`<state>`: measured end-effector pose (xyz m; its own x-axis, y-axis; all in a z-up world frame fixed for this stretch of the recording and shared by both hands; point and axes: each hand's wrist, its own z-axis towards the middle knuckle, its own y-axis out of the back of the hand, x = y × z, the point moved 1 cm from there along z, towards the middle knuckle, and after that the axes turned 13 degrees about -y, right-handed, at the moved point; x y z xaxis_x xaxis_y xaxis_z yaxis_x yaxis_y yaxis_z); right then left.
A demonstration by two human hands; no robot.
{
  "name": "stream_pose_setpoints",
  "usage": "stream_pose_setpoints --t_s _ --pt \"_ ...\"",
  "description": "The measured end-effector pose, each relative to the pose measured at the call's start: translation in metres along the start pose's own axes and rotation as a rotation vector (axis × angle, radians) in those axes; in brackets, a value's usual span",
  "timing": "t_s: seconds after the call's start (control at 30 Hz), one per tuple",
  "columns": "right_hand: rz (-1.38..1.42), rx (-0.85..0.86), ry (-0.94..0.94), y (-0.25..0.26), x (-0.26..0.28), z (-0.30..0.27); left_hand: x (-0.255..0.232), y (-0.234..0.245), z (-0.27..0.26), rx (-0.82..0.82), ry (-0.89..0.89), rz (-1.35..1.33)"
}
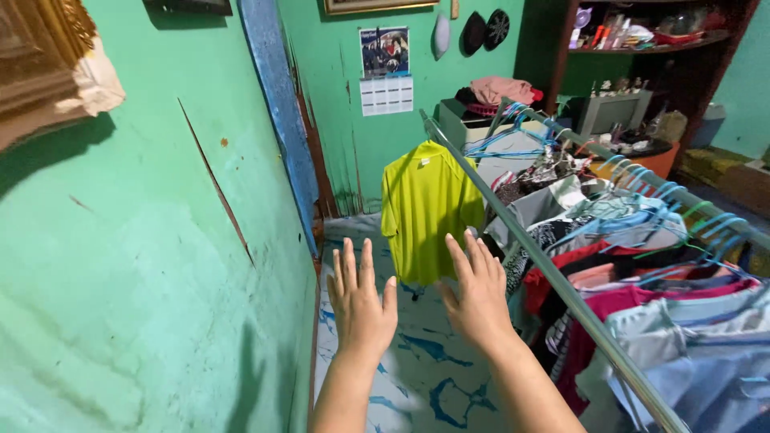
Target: The person takes clothes from a pile on a washing machine, places each item on a hanger, and hangs them on a metal clothing rack. They handle a light blue shirt, a patterned dress, and a yellow shirt, spacing them among other hanging garments.
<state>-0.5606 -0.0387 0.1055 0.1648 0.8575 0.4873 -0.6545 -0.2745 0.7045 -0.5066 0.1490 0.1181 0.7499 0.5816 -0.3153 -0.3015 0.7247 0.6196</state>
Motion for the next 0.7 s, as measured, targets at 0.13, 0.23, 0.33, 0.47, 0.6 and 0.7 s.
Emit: stream_pose_setpoints --t_s 0.13,0.23,0.33,0.47,0.6,0.7 --pt "-0.048 -0.077 -0.005 0.026 0.004 -0.021 -0.018 0.020 -0.011 -0.002 -0.026 -0.001" --pt "-0.088 -0.165 0.020 0.043 0.006 -0.039 -0.029 0.032 -0.021 -0.017 -0.064 -0.004" --pt "-0.155 -0.222 0.023 0.062 0.006 -0.059 -0.040 0.042 -0.034 -0.014 -0.080 -0.018" --pt "-0.143 -0.287 0.007 0.095 0.013 -0.093 -0.055 0.057 -0.056 0.006 -0.104 -0.037" --pt "-0.098 -0.392 0.112 0.140 0.027 -0.140 -0.071 0.054 -0.083 -0.085 -0.204 0.033" --pt "-0.144 -0.441 0.115 0.165 0.015 -0.167 -0.098 0.053 -0.094 -0.079 -0.241 0.002"
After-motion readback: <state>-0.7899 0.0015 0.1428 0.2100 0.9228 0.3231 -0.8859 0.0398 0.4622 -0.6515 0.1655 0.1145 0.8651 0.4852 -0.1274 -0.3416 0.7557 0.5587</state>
